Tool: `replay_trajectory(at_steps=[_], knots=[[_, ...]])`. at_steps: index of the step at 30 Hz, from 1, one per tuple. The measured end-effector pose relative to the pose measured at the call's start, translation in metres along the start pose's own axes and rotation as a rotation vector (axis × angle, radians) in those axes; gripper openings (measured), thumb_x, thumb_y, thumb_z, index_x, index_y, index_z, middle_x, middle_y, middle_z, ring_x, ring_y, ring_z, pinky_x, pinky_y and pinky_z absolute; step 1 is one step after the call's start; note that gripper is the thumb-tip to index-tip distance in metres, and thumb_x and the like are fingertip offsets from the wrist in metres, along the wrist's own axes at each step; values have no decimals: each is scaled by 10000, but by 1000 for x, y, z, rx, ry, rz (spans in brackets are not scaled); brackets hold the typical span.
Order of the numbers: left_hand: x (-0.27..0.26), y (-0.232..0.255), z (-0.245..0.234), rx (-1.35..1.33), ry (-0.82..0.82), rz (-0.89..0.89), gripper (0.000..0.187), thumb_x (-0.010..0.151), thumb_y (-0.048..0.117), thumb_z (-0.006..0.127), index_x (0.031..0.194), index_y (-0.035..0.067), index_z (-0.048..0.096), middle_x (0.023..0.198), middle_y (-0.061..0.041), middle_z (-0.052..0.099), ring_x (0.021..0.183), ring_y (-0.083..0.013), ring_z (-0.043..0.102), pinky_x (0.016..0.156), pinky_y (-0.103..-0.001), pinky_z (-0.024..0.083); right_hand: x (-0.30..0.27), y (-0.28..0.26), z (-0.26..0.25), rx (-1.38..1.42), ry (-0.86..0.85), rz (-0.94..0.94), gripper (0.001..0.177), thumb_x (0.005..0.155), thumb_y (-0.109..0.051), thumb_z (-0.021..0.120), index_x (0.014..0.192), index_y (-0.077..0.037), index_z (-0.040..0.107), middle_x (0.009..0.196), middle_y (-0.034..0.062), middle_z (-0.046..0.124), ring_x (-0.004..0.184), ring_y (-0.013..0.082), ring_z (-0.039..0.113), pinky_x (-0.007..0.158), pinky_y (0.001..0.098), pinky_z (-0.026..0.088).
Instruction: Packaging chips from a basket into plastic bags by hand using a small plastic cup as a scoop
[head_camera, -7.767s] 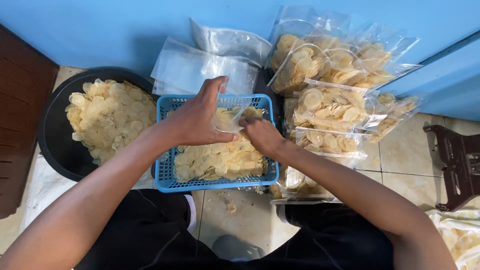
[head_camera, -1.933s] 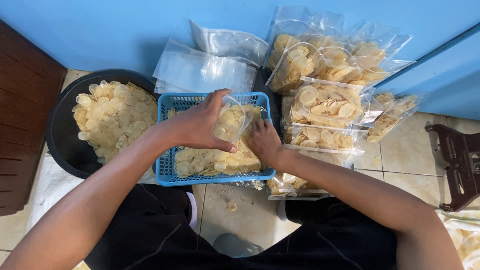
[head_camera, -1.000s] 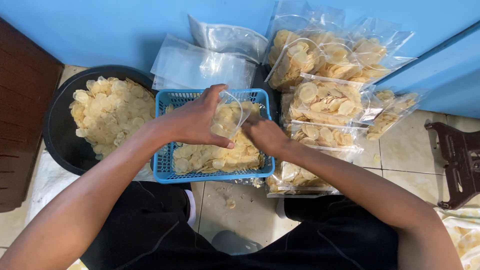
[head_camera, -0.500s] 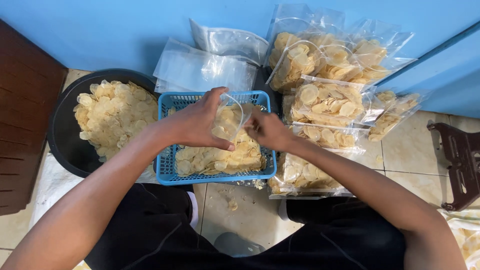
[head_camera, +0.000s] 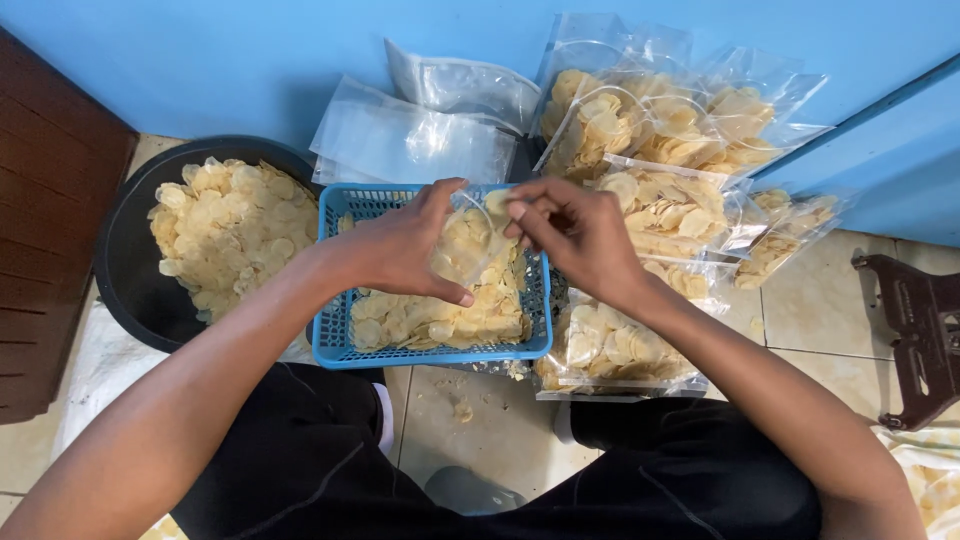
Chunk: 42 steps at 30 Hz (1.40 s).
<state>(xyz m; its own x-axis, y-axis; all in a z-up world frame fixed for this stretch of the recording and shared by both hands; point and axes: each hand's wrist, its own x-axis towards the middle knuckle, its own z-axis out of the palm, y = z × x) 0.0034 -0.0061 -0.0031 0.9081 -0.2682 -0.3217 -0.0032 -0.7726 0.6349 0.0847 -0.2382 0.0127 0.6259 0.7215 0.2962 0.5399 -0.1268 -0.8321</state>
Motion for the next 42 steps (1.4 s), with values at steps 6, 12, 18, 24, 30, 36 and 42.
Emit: replay_trajectory(at_steps=[6, 12, 18, 24, 30, 36, 42], knots=[[-3, 1, -2, -12, 4, 4, 1336, 756, 594, 933, 1634, 53, 84, 1580, -335, 385, 1384, -560, 536, 1108, -704, 479, -2, 5, 3, 70, -24, -18, 250, 1097, -86, 535, 1169, 66, 719, 771, 200, 744, 573, 241, 687, 508, 327, 558], [-6, 6, -5, -20, 13, 29, 1336, 779, 570, 920, 1633, -1, 67, 1565, -388, 372, 1374, -608, 515, 1103, -743, 460, -11, 107, 25, 44, 6, 36, 183, 1056, -85, 574, 997, 39, 695, 762, 206, 718, 661, 307, 726, 613, 398, 564], [-4, 4, -3, -28, 27, 30, 1357, 751, 584, 942, 1638, 27, 79, 1556, -367, 388, 1382, -587, 518, 1111, -713, 477, -38, 98, 54, -572, -598, 61, 415, 936, -236, 731, 1276, -7, 665, 1252, 237, 668, 960, 452, 730, 797, 531, 615], [-5, 5, -6, -29, 22, 29, 1359, 749, 591, 940, 1643, 22, 90, 1568, -376, 375, 1385, -589, 511, 1110, -701, 478, -49, 156, 80, -634, -650, 31, 385, 1032, -47, 566, 1409, 31, 560, 1111, 234, 613, 726, 419, 665, 651, 530, 572], [-7, -2, -6, -55, 50, 31, 1350, 734, 551, 970, 1624, -6, 122, 1590, -382, 366, 1456, -556, 465, 1161, -662, 448, -32, 163, 54, -610, -576, 126, 300, 1043, -70, 495, 1269, -26, 687, 1057, 231, 728, 854, 486, 732, 745, 544, 623], [-9, -6, -6, -51, 59, 13, 1373, 718, 557, 983, 1640, 25, 115, 1611, -358, 365, 1469, -533, 459, 1161, -642, 447, -26, 140, 50, -467, -508, 186, 316, 1064, -64, 502, 1340, 32, 619, 975, 270, 734, 803, 486, 732, 673, 582, 613], [-12, -6, -6, -49, 62, -11, 1363, 715, 538, 986, 1649, 37, 128, 1613, -349, 379, 1467, -532, 464, 1166, -641, 443, -38, 125, 66, -947, -641, -32, 311, 1041, -90, 552, 1330, -42, 658, 985, 167, 764, 794, 327, 767, 672, 469, 647]])
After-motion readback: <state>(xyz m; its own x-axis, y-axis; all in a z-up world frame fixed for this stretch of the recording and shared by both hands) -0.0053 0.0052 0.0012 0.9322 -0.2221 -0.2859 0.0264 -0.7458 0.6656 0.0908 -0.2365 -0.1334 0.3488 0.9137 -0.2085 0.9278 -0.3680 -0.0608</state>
